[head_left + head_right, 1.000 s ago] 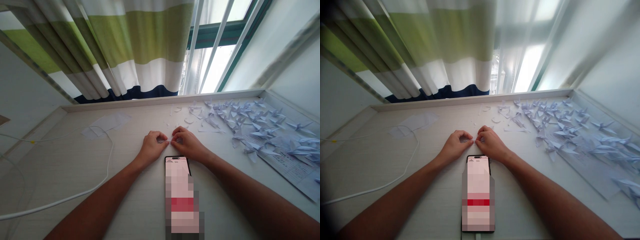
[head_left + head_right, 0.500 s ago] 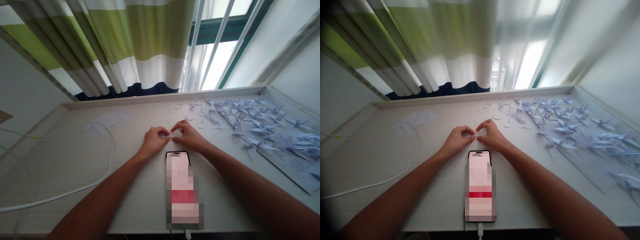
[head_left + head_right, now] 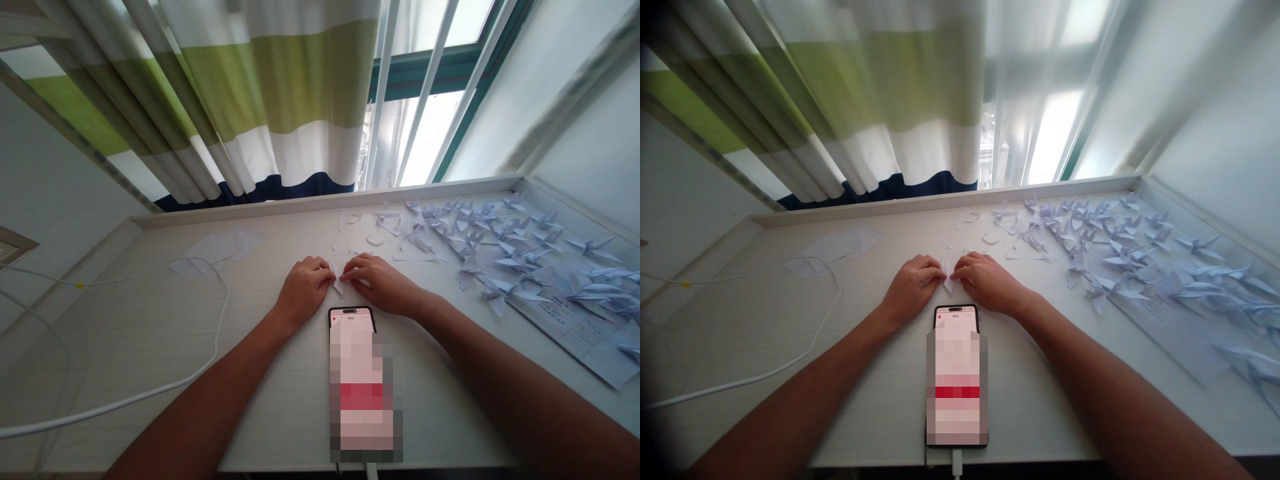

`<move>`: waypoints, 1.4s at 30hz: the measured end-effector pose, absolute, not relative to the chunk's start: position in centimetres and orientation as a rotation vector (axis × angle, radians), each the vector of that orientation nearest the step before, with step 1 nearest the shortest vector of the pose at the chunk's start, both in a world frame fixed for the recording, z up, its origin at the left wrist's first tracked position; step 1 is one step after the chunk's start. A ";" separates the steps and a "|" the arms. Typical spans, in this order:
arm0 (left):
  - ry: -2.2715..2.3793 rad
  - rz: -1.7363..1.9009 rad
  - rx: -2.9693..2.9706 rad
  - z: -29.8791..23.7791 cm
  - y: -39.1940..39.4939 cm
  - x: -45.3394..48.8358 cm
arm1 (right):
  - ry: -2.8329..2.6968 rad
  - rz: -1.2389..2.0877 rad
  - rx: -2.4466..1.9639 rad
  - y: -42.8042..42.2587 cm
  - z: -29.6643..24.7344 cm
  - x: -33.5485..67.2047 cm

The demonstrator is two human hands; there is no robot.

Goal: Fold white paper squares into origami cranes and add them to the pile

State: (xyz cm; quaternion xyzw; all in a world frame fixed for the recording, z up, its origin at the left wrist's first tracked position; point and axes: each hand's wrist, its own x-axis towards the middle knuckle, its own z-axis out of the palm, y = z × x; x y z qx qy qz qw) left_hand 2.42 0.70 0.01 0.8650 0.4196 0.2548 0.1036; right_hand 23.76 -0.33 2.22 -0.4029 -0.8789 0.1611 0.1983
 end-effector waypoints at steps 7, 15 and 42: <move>1.030 0.474 2.663 1.8 0.0 0.2 | -2.505 0.487 -1.002 -0.6 2.3 23.8; 0.899 0.504 2.640 1.1 0.6 -1.0 | -2.551 0.505 -0.948 -0.1 1.9 24.3; 1.169 0.766 2.111 1.0 -0.5 0.9 | -2.167 0.815 -1.071 0.2 0.6 22.4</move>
